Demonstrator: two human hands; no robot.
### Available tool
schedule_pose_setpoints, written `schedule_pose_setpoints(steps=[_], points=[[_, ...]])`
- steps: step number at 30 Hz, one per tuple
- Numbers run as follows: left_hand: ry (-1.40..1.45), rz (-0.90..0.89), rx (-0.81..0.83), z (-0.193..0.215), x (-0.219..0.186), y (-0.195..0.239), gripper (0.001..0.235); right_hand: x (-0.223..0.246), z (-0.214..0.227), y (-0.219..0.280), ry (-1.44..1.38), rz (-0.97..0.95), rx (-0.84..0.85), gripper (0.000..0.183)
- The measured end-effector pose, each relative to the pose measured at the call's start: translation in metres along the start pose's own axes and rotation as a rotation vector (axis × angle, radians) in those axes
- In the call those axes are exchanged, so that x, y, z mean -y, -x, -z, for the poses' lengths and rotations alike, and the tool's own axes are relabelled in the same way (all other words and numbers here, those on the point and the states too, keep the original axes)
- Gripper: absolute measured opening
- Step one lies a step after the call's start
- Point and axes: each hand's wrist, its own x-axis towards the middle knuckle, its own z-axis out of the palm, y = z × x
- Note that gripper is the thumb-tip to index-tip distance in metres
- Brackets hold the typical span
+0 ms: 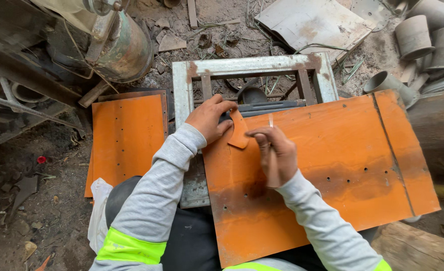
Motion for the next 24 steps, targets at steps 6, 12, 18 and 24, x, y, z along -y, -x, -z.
schedule_pose_setpoints(steps=[6,12,18,24], points=[[-0.066,-0.006,-0.028,-0.008,-0.003,0.004,0.034,0.012,-0.004,-0.013,0.363,0.286,0.153,0.048],[0.002,-0.134,-0.054,-0.021,0.001,0.003,0.023,0.012,0.017,0.013,0.379,0.144,0.235,0.035],[0.05,-0.054,-0.046,-0.018,0.01,-0.004,0.023,0.015,0.019,0.025,0.396,0.183,0.213,0.033],[0.024,-0.012,0.029,-0.012,0.008,-0.005,0.017,0.016,0.011,0.027,0.422,0.154,0.151,0.029]])
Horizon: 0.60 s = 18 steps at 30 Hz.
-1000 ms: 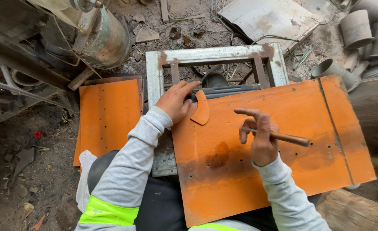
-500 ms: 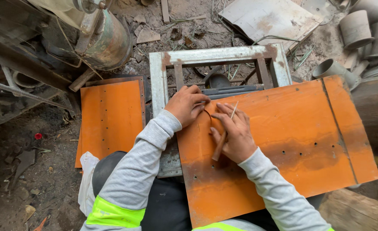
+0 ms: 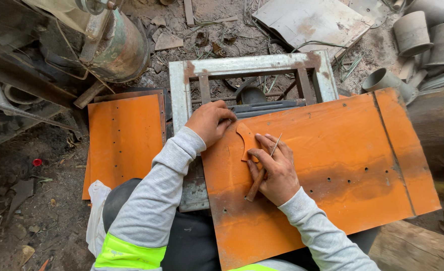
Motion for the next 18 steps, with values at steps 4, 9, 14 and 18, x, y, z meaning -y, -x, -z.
schedule_pose_setpoints(steps=[4,9,14,18], points=[[0.015,-0.032,-0.005,0.0004,0.0023,-0.0012,0.019,0.0043,-0.002,-0.0028,0.011,-0.011,-0.028,0.027],[0.038,-0.033,0.04,0.0023,0.0029,-0.0057,0.029,0.0065,-0.0013,-0.0024,-0.016,-0.005,-0.028,0.026],[0.091,-0.021,0.064,0.0065,0.0037,-0.0035,0.031,0.0078,-0.0015,-0.0042,-0.016,-0.011,-0.012,0.025],[0.127,-0.032,0.051,0.0051,0.0097,-0.0039,0.032,0.009,-0.0021,-0.0062,-0.029,-0.036,0.0,0.025]])
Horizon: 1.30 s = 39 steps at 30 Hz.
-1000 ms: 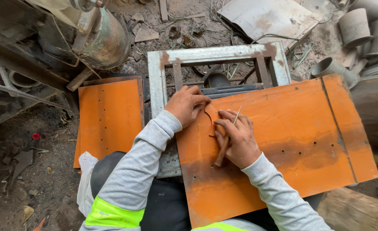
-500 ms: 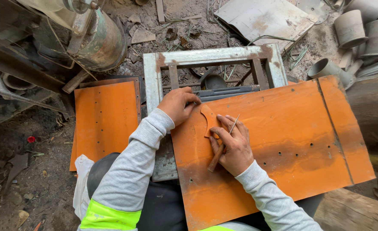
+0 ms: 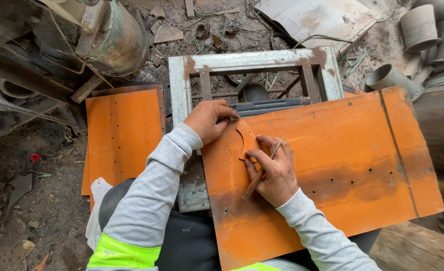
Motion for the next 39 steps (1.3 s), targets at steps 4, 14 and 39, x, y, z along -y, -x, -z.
schedule_pose_setpoints(steps=[4,14,39], points=[[-0.013,-0.045,0.034,0.003,0.001,0.0,0.038,0.001,0.0,-0.002,0.002,0.0,-0.004,0.025],[0.061,-0.046,0.12,0.009,0.004,-0.004,0.045,0.002,-0.001,-0.006,0.022,-0.008,0.004,0.033],[0.183,0.011,-0.116,0.018,0.006,0.005,0.028,-0.005,-0.006,-0.005,-0.034,-0.088,-0.041,0.037]])
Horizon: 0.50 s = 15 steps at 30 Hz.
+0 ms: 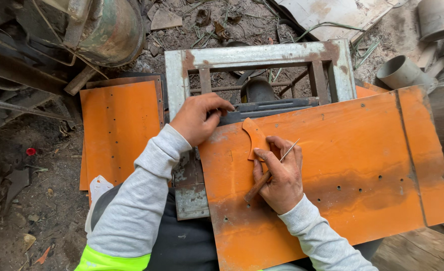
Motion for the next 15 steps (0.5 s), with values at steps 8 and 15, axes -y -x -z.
schedule_pose_setpoints(steps=[8,15], points=[[-0.136,-0.085,0.134,-0.015,-0.005,-0.004,0.03,0.001,0.002,-0.001,0.054,0.038,0.027,0.035],[-0.155,-0.092,0.183,-0.014,-0.002,-0.007,0.033,0.004,0.002,-0.004,0.089,0.06,0.046,0.036]])
